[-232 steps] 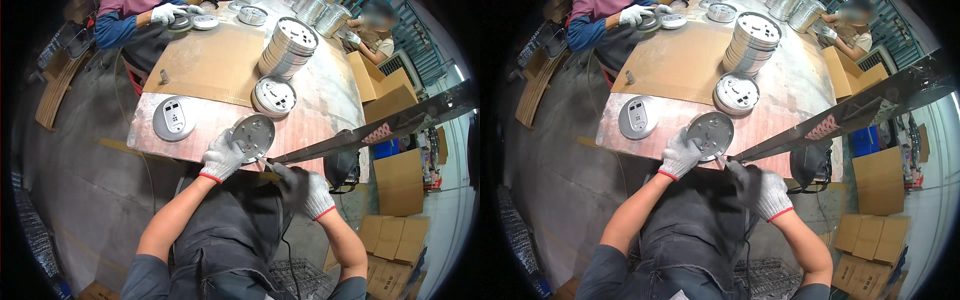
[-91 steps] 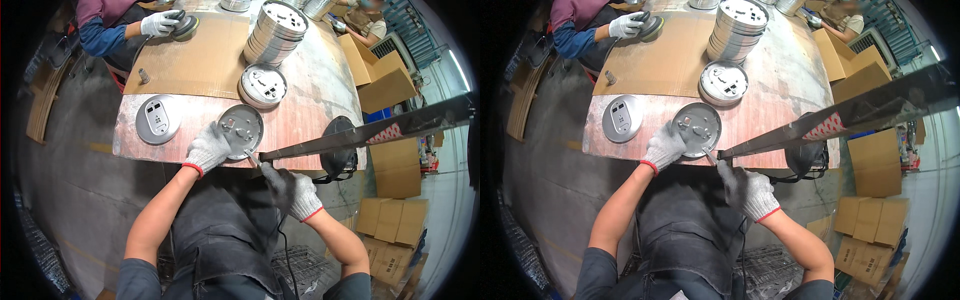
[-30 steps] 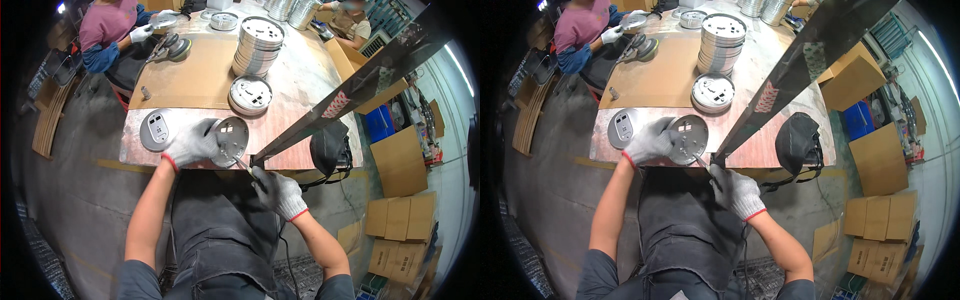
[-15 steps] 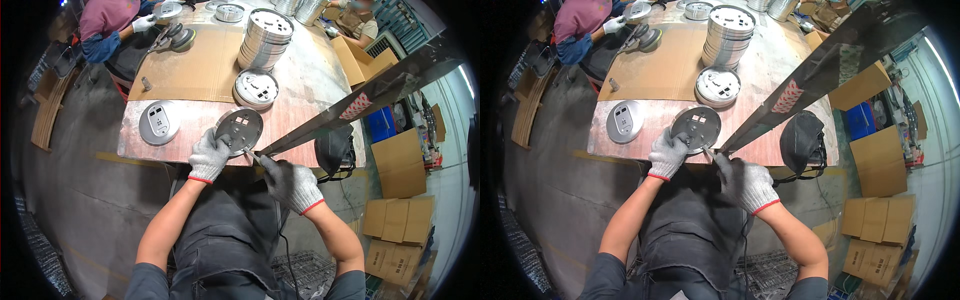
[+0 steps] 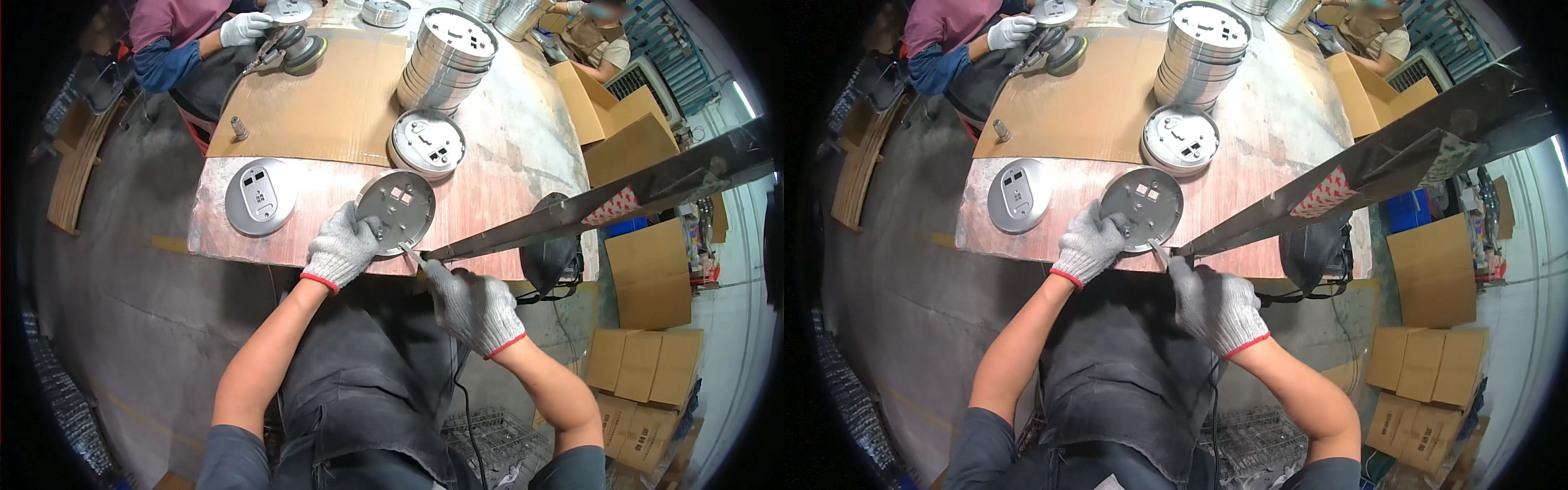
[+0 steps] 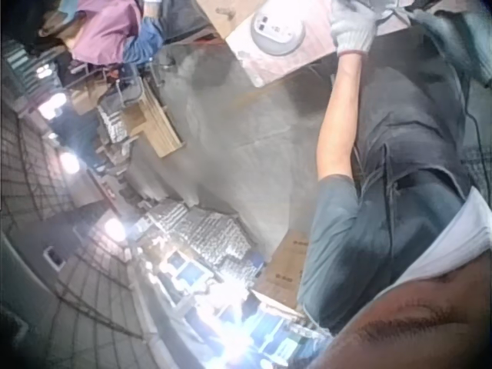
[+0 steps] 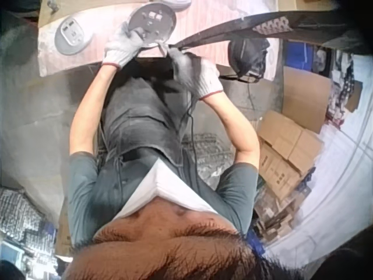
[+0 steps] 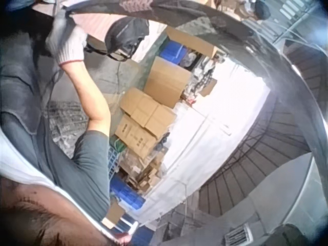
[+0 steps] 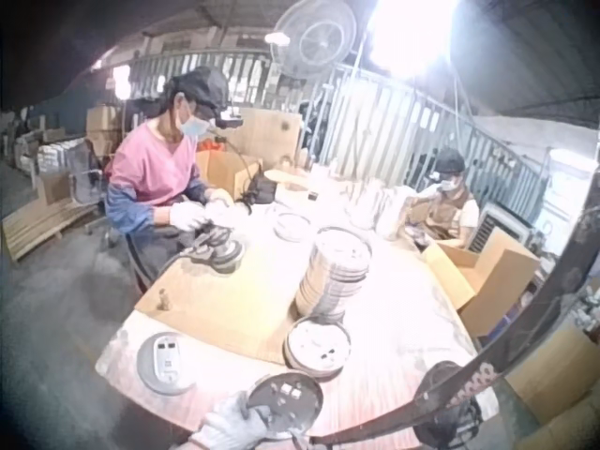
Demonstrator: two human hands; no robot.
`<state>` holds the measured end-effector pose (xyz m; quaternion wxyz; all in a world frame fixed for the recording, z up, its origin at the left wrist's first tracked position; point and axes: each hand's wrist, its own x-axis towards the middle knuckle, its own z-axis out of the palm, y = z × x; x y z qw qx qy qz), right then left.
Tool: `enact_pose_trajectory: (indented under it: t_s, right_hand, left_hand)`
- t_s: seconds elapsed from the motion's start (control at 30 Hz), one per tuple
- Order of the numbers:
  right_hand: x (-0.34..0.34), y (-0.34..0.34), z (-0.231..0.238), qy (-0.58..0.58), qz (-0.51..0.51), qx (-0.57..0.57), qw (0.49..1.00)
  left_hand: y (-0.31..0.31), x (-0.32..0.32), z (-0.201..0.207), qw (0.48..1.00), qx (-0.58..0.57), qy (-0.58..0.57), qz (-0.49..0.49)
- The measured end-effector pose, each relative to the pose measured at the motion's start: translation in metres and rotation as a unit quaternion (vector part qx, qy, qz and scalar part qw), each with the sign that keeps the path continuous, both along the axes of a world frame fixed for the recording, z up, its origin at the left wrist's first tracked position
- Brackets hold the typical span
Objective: The person deburrs the inner edges of circular metal housings by hand, using a hand scraper tool.
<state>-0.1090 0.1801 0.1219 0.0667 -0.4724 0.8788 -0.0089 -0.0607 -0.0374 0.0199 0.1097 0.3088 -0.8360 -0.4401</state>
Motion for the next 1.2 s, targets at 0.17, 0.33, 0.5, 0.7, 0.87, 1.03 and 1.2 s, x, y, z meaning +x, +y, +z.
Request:
enact_pose_trajectory:
  t_s: [0.17, 0.33, 0.5, 0.7, 0.87, 1.03, 1.2]
  right_hand:
    - [0.007, 0.016, -0.035, 0.027, -0.012, -0.046, 0.999]
    - [0.008, 0.022, -0.056, -0.012, -0.066, -0.097, 0.993]
    - [0.001, 0.026, -0.027, -0.051, -0.02, -0.096, 0.994]
    - [-0.005, 0.003, 0.025, -0.078, -0.026, -0.002, 0.997]
    - [-0.015, -0.007, 0.025, -0.106, 0.009, 0.005, 0.994]
    - [-0.01, -0.024, 0.034, -0.075, 0.029, 0.071, 0.994]
    - [-0.008, -0.019, 0.017, -0.006, 0.079, 0.012, 0.997]
  left_hand:
    - [-0.009, -0.006, -0.002, 0.997, -0.022, -0.066, -0.024]
    - [0.002, -0.005, 0.007, 0.997, -0.028, -0.062, 0.031]
    - [0.005, -0.001, -0.012, 0.997, -0.051, -0.016, 0.051]
    - [0.007, 0.004, -0.022, 0.995, -0.053, 0.053, 0.059]
    - [0.014, 0.007, -0.008, 0.994, -0.039, 0.092, 0.034]
    - [0.01, 0.008, -0.004, 0.996, -0.046, 0.069, 0.031]
    - [0.006, 0.0, 0.004, 0.999, -0.026, -0.021, 0.012]
